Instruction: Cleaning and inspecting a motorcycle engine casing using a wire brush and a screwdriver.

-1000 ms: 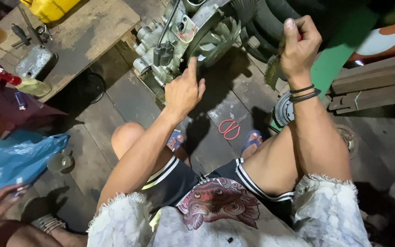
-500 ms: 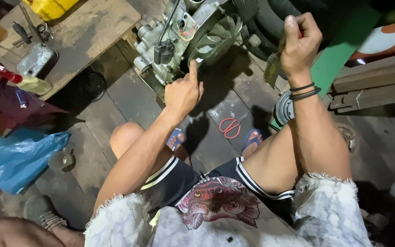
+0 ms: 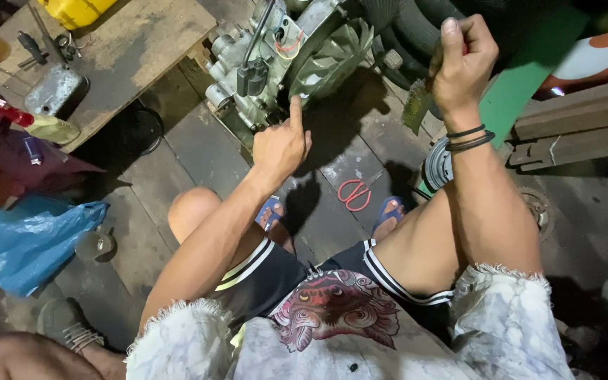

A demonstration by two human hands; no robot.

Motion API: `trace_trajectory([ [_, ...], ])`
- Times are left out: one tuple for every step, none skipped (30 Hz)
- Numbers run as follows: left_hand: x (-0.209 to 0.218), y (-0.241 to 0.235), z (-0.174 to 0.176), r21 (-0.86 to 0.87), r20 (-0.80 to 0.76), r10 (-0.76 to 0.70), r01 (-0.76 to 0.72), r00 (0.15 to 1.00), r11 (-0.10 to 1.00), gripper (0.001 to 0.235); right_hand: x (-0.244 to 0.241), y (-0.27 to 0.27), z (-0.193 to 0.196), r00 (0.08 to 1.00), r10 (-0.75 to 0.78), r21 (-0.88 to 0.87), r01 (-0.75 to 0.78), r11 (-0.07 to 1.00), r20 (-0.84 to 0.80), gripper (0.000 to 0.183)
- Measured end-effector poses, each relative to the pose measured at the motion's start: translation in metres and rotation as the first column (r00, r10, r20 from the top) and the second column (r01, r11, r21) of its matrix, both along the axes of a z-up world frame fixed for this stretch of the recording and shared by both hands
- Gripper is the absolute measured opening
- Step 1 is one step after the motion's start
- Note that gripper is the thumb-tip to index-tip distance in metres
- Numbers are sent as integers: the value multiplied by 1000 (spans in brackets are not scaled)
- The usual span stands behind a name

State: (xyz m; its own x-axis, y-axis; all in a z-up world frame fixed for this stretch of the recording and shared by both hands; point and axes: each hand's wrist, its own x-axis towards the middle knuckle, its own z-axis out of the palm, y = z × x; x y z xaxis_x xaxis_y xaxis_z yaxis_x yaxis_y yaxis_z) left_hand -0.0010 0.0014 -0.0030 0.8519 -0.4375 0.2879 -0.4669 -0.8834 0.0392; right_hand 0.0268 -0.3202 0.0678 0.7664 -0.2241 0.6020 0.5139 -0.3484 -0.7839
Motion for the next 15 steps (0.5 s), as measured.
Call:
trace_trajectory([
  [0,1,1,0,0,0,0,1000,1000,74,0,1,1,1000,0,0,0,1000,0,31],
  [-1,1,3,1,-59,0,0,998,1000,75,-1,2,2,1000,2,4,-2,1000,-7,31],
  [-1,2,4,1,-118,0,0,993,1000,76,-1,3,3,1000,6,7,-6,1000,-15,31],
  [-3,2,5,1,-118,0,0,993,1000,76,-2,3,3,1000,6,7,-6,1000,-15,31],
  [-5,3,7,4,-125,-3,3,992,1000,75,-2,4,4,1000,12,18,-12,1000,-17,31],
  [-6,3,9,7,-132,-6,7,991,1000,74,-2,4,5,1000,18,30,-17,999,-20,31],
  [-5,4,4,7,-133,-5,6,991,1000,74,-2,4,5,1000,19,30,-18,999,-21,31],
  [-5,5,-2,12,-154,5,-3,988,1000,76,-2,4,5,1000,13,18,-13,1000,-19,31],
  [-4,6,-7,18,-176,17,-14,984,1000,78,-2,5,4,1000,8,7,-8,1000,-17,32],
  [-5,6,-8,18,-176,18,-16,984,1000,78,-1,4,3,1000,10,7,-10,1000,-18,32],
  [-5,6,-9,14,-169,12,-9,985,1000,79,1,4,1,1000,2,10,-2,1000,-12,33],
  [-6,6,-11,11,-162,5,-3,987,1000,80,2,3,0,1000,-5,13,5,1000,-6,35],
  [-6,7,-11,11,-162,6,-4,987,1000,80,2,4,1,1000,-4,13,4,1000,-6,35],
  [-6,7,-11,2,-145,8,-8,989,1000,80,1,6,3,1000,0,4,0,1000,-10,35],
  [-7,7,-12,-8,-131,10,-11,991,1000,80,1,6,3,1000,4,-5,-4,1000,-16,35],
])
